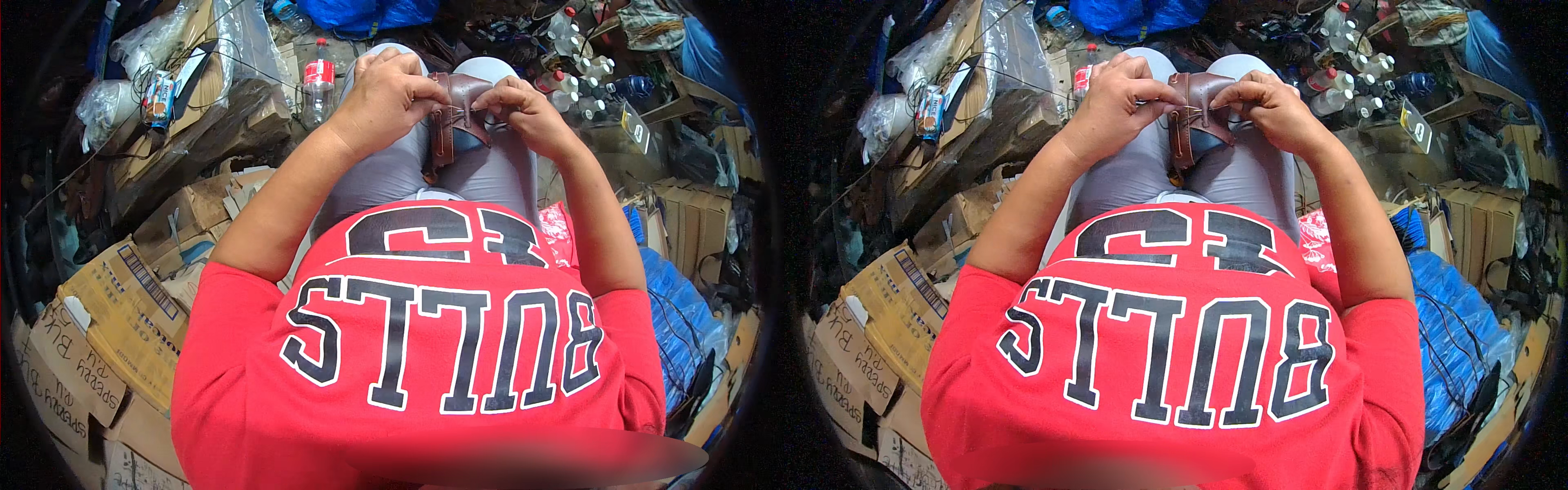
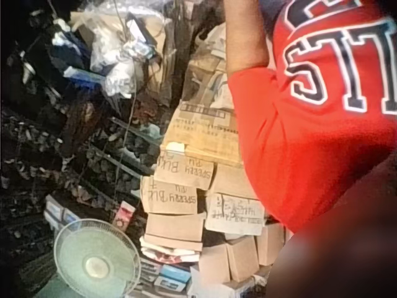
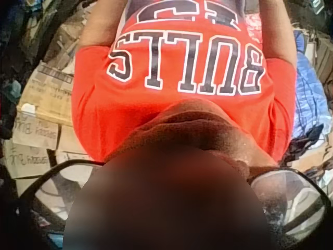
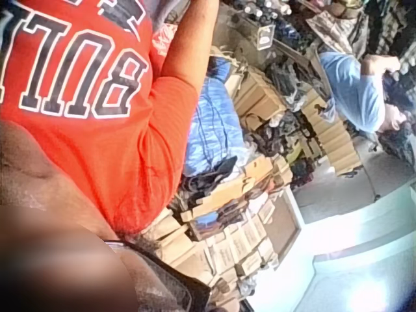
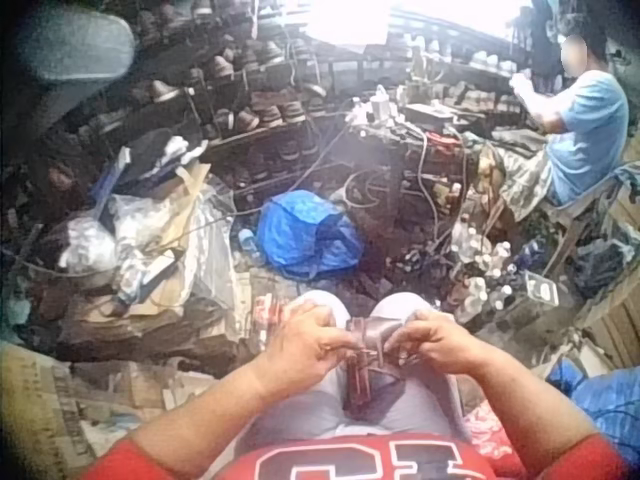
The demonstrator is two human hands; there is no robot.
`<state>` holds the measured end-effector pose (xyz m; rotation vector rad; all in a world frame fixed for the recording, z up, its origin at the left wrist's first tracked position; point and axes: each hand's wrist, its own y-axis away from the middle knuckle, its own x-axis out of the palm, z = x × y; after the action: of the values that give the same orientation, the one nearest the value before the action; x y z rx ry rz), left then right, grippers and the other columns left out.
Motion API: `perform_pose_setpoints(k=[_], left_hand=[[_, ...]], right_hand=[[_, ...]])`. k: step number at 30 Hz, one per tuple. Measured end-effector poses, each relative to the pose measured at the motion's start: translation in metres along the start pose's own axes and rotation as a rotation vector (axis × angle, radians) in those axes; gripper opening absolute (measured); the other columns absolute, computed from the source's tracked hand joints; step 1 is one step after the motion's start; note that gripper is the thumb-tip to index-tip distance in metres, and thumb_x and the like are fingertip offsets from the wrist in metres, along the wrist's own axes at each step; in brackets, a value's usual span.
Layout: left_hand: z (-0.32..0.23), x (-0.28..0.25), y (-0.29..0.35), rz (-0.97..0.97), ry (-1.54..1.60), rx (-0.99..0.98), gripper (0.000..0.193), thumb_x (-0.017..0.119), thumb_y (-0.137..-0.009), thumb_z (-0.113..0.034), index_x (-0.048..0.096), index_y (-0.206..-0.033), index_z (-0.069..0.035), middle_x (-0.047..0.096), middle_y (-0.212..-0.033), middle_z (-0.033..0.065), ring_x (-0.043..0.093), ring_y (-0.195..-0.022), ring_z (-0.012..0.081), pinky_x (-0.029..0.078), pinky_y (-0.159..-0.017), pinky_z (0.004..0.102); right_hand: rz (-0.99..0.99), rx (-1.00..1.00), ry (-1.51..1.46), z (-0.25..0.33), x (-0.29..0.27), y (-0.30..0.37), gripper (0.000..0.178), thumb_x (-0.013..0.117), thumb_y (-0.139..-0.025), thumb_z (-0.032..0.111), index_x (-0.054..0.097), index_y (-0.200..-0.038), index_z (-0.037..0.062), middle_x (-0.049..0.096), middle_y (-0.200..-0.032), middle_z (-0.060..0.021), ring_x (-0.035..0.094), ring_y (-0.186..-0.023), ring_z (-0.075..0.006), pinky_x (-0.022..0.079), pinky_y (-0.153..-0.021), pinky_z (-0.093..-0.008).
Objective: Hand-stitch the leather components of a shoe upper.
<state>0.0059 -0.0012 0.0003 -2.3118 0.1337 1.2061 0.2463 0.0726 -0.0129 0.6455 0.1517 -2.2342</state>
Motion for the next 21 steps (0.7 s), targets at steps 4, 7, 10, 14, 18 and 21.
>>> perform_pose_setpoints(k=[4,7,10,14,18,21], left_hand=[[-0.003,0.0,-0.001,0.017,-0.015,0.003,0.012,0.071,-0.072,-0.014,0.071,-0.083,-0.019,0.05,-0.072,-0.0004,0.048,-0.079,0.0191,0.032,-0.074,0.0349],[-0.005,0.0,-0.003,0.031,-0.019,0.016,0.012,0.071,-0.072,-0.014,0.07,-0.083,-0.019,0.05,-0.072,-0.0004,0.049,-0.08,0.019,0.032,-0.074,0.0351],[-0.011,0.0,-0.006,0.029,-0.059,0.049,0.012,0.07,-0.071,-0.013,0.07,-0.083,-0.019,0.05,-0.072,-0.0002,0.049,-0.08,0.0192,0.032,-0.076,0.0359],[-0.013,0.007,-0.006,0.004,-0.135,0.122,0.014,0.07,-0.071,-0.014,0.07,-0.083,-0.019,0.05,-0.072,0.0006,0.049,-0.081,0.0201,0.032,-0.078,0.0369],[-0.002,0.003,0.004,0.018,-0.008,0.096,0.019,0.07,-0.071,-0.011,0.072,-0.088,-0.02,0.049,-0.07,0.0009,0.048,-0.077,0.0195,0.033,-0.076,0.0357],[0.007,0.004,0.009,0.072,0.035,0.022,0.024,0.069,-0.071,-0.008,0.072,-0.091,-0.021,0.048,-0.068,0.0008,0.046,-0.073,0.0186,0.035,-0.072,0.0333]], right_hand=[[0.007,-0.013,-0.045,-0.002,0.001,-0.001,0.037,0.048,-0.073,-0.011,0.069,-0.094,0.01,0.055,-0.088,-0.004,0.054,-0.085,-0.0149,0.044,-0.079,-0.0251],[0.015,-0.011,-0.078,-0.002,0.0,-0.002,0.035,0.049,-0.074,-0.01,0.069,-0.095,0.0104,0.056,-0.088,-0.0042,0.054,-0.085,-0.0148,0.044,-0.079,-0.0253],[0.016,-0.002,-0.067,-0.004,0.0,-0.002,0.035,0.051,-0.073,-0.008,0.07,-0.095,0.011,0.056,-0.084,-0.0038,0.053,-0.084,-0.0142,0.044,-0.078,-0.0256],[0.015,-0.031,-0.028,-0.011,0.001,-0.002,0.036,0.054,-0.07,-0.004,0.071,-0.096,0.0128,0.056,-0.077,-0.0022,0.053,-0.081,-0.0139,0.043,-0.076,-0.0258],[0.006,-0.02,-0.032,-0.008,0.002,0.001,0.038,0.054,-0.068,-0.004,0.071,-0.097,0.014,0.056,-0.076,-0.0016,0.053,-0.08,-0.0144,0.042,-0.077,-0.0254],[0.012,-0.021,-0.012,-0.009,0.002,0.001,0.038,0.054,-0.068,-0.004,0.072,-0.097,0.0144,0.056,-0.077,-0.0014,0.052,-0.08,-0.014,0.041,-0.077,-0.0255]])
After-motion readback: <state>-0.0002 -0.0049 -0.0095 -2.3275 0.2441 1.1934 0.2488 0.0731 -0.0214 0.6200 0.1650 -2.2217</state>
